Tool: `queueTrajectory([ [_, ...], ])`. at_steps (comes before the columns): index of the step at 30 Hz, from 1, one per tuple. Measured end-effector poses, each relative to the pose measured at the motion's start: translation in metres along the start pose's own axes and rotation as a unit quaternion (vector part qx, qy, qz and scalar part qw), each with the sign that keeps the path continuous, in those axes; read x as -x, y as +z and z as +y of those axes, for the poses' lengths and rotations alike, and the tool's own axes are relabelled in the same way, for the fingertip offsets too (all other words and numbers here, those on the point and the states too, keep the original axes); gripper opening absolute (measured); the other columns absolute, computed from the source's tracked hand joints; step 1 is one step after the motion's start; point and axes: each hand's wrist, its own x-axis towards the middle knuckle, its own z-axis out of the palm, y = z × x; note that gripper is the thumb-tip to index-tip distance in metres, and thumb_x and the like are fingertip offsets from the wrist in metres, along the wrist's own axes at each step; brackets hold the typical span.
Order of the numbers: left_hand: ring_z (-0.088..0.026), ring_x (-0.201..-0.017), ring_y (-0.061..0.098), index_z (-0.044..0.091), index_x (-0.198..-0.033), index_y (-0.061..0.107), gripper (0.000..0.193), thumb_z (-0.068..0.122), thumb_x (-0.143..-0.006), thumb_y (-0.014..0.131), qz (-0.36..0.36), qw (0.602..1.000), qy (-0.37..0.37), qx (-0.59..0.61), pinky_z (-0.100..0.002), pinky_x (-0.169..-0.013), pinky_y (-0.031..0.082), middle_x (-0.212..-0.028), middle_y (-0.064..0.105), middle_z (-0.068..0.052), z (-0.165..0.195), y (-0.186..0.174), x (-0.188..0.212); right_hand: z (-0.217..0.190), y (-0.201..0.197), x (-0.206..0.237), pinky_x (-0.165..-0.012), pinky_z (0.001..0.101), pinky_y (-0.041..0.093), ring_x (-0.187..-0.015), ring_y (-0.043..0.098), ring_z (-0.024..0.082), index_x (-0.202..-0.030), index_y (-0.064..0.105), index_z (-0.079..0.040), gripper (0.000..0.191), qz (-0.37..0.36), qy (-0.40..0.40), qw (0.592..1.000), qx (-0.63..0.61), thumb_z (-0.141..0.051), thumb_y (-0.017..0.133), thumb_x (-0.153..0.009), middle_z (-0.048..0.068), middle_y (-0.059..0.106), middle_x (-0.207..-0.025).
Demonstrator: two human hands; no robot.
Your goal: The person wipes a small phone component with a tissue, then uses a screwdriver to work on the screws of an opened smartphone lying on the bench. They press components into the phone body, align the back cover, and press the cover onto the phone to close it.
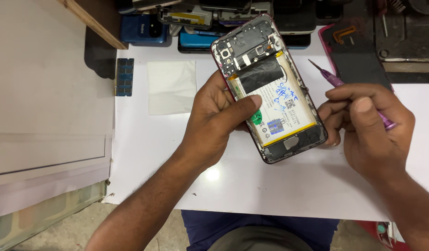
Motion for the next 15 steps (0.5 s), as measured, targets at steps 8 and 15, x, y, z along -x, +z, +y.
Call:
queueTrajectory([
  [8,-0.021,-0.104,0.072,-0.002,-0.127,0.051,0.03,0.008,-0.1,0.06,0.048,0.992,-0.062,0.101,-0.04,-0.089,0.067,-0.117,0.068,-0.017,0.003,-0.007,-0.008,-0.001,-0.003,-0.002,-0.058,0.0272,0.052,-0.063,0.063,0.017,-0.127,0.056,0.009,0.041,0.01,-0.001,1.0,0.014,-0.03,0.053,-0.117,0.022,0.068,-0.092],
  [15,-0.027,-0.106,0.072,-0.006,-0.12,0.054,0.026,0.009,-0.099,0.058,0.066,0.979,-0.091,0.171,-0.041,-0.089,0.065,-0.116,0.067,-0.023,0.003,-0.009,-0.012,0.0,-0.003,-0.004,-0.061,0.0273,0.053,-0.063,0.063,0.016,-0.128,0.056,0.009,0.041,-0.004,-0.011,1.0,0.005,-0.031,0.053,-0.119,0.023,0.069,-0.093],
])
